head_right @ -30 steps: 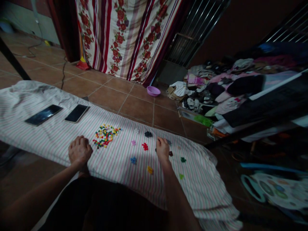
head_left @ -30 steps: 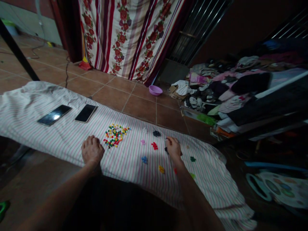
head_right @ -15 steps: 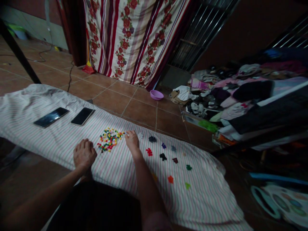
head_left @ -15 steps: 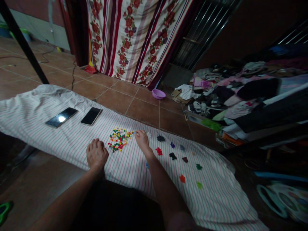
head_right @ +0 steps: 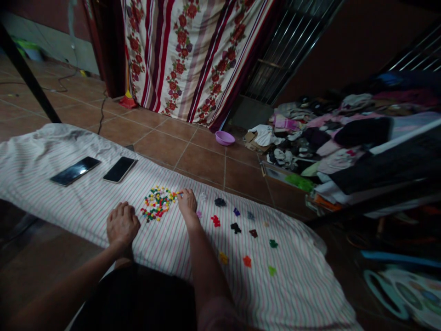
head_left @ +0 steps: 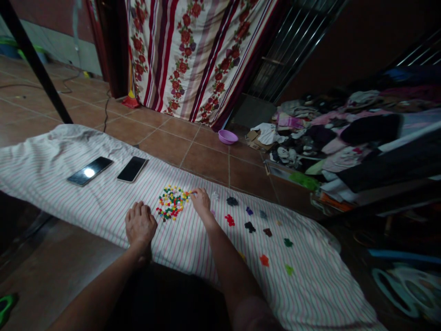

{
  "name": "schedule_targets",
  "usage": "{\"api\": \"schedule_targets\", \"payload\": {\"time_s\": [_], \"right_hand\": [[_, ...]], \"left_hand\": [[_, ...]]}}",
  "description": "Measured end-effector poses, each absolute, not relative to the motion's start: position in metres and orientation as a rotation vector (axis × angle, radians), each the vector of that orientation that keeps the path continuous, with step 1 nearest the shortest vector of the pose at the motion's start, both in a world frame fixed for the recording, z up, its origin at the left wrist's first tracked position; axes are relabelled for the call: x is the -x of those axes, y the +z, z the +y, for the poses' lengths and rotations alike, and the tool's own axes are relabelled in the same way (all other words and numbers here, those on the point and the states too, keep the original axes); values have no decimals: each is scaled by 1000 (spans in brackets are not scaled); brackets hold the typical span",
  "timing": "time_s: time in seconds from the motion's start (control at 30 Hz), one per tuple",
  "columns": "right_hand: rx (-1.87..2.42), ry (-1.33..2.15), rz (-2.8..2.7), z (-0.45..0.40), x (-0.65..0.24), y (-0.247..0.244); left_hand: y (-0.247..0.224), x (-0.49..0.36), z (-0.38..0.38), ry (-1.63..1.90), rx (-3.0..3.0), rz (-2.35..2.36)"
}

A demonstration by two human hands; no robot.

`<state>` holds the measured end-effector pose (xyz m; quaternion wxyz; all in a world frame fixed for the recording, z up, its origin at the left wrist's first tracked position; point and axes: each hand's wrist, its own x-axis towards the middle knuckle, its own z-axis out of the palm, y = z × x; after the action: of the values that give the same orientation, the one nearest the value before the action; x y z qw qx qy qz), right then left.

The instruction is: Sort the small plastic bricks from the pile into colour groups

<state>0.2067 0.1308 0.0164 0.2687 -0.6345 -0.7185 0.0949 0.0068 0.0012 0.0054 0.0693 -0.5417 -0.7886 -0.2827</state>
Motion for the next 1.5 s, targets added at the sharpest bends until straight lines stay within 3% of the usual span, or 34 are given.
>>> {"api": "schedule_targets", "payload": {"time_s": [0.3, 0.93, 1.3, 1.5], "right_hand": [[1477, 448, -1724, 117, -212, 19], [1537, 494, -1263, 53, -333, 29], [1986, 104, -1063, 14, -459, 29], [2171, 28, -1058, 10, -483, 22]], "left_hand": [[3, -6, 2, -861, 1626, -2362], [3, -5, -1, -893, 1660, -2407], [7, -6, -3, -876, 1660, -2384], [5, -6, -3, -859, 1653, -2364]]}}
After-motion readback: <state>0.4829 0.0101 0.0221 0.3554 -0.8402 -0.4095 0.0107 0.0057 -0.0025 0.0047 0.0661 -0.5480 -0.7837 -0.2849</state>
